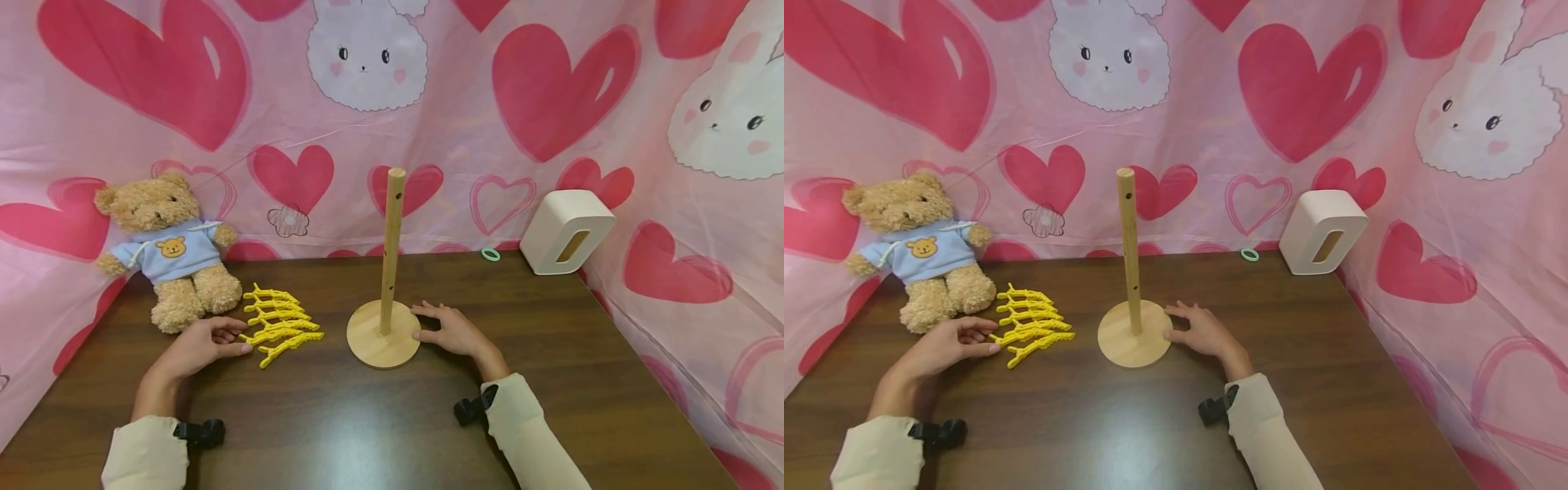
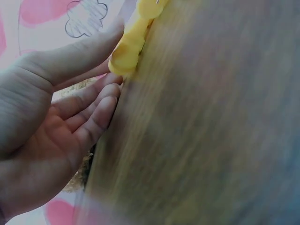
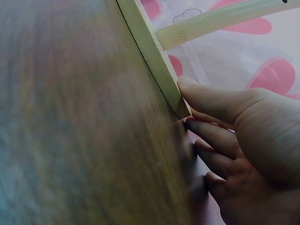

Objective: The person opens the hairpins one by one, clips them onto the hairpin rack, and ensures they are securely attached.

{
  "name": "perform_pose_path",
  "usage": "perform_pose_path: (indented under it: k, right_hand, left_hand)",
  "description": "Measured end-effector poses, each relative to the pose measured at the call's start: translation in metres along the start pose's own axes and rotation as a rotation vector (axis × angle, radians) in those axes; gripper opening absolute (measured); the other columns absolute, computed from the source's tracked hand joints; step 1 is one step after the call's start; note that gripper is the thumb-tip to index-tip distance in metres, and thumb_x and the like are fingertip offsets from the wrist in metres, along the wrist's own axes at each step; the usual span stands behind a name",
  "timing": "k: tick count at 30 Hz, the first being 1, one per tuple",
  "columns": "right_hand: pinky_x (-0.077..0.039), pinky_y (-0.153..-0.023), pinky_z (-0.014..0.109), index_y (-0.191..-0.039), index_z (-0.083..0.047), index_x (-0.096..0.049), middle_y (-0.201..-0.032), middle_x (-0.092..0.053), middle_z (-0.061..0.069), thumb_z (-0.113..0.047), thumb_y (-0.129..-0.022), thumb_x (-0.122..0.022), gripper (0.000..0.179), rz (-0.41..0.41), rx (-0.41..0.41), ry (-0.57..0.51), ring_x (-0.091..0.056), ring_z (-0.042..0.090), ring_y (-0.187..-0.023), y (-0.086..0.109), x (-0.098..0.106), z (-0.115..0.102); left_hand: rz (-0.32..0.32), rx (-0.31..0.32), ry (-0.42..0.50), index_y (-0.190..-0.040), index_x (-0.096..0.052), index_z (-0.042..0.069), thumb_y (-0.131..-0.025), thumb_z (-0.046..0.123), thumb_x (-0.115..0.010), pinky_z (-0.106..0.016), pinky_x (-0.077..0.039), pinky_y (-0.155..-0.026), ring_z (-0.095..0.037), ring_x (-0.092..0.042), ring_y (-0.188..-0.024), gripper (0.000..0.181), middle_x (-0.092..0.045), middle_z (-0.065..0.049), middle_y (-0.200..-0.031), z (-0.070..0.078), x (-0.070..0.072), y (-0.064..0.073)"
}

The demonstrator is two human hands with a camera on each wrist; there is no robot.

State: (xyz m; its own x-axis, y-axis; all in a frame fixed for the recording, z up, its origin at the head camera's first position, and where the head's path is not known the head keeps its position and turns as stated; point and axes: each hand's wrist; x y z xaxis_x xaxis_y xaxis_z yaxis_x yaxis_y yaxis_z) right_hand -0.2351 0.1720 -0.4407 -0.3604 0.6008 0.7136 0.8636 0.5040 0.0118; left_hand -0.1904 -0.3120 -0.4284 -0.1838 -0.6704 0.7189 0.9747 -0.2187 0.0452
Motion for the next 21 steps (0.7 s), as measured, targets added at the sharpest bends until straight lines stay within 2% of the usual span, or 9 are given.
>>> perform_pose_path:
  k: [4, 8, 14, 21]
  right_hand:
    - [-0.013, -0.114, 0.070, -0.145, -0.007, -0.057, -0.151, -0.047, 0.019, -0.029, -0.096, -0.072, 0.056, -0.003, 0.000, -0.002, -0.025, 0.053, -0.144, -0.0004, -0.0002, 0.0005]
    - [-0.013, -0.114, 0.070, -0.145, -0.007, -0.057, -0.151, -0.047, 0.019, -0.030, -0.096, -0.072, 0.056, 0.000, -0.001, 0.007, -0.025, 0.053, -0.144, -0.0012, -0.0005, 0.0022]
    - [-0.010, -0.113, 0.072, -0.146, -0.008, -0.056, -0.152, -0.045, 0.019, -0.030, -0.096, -0.072, 0.057, -0.010, -0.017, 0.001, -0.022, 0.056, -0.143, -0.0006, -0.0008, 0.0021]
    - [-0.009, -0.113, 0.073, -0.147, -0.008, -0.054, -0.154, -0.043, 0.019, -0.031, -0.097, -0.071, 0.058, -0.020, -0.013, 0.005, -0.021, 0.058, -0.143, 0.0012, -0.0001, 0.0027]
  left_hand:
    - [-0.036, -0.023, -0.012, -0.126, -0.064, -0.007, -0.084, 0.025, -0.085, -0.029, -0.051, -0.079, -0.025, -0.060, -0.098, 0.056, -0.067, -0.016, -0.116, -0.0005, 0.0014, 0.0008]
    - [-0.057, -0.010, -0.014, -0.125, -0.065, -0.006, -0.084, 0.025, -0.085, -0.029, -0.051, -0.081, -0.026, -0.060, -0.100, 0.055, -0.066, -0.014, -0.114, -0.0014, 0.0023, 0.0004]
    - [-0.057, 0.000, -0.005, -0.118, -0.065, -0.006, -0.085, 0.022, -0.084, -0.026, -0.051, -0.076, -0.023, -0.060, -0.095, 0.047, -0.065, -0.011, -0.106, -0.0032, 0.0029, 0.0002]
    - [-0.034, -0.010, 0.074, -0.116, -0.063, -0.003, -0.087, 0.020, -0.081, -0.026, -0.051, -0.073, -0.019, -0.060, -0.087, 0.041, -0.065, -0.009, -0.098, -0.0017, 0.0032, 0.0007]
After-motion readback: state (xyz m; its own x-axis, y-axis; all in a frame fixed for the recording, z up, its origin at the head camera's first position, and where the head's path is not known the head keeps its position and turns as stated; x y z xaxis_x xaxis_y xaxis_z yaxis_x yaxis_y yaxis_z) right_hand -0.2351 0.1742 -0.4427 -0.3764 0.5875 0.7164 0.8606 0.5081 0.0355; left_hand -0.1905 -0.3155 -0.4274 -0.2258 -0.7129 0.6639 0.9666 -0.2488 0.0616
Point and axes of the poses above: each hand's wrist, its own y-axis away from the middle knuckle, its own x-axis out of the back of the hand, z = x × y
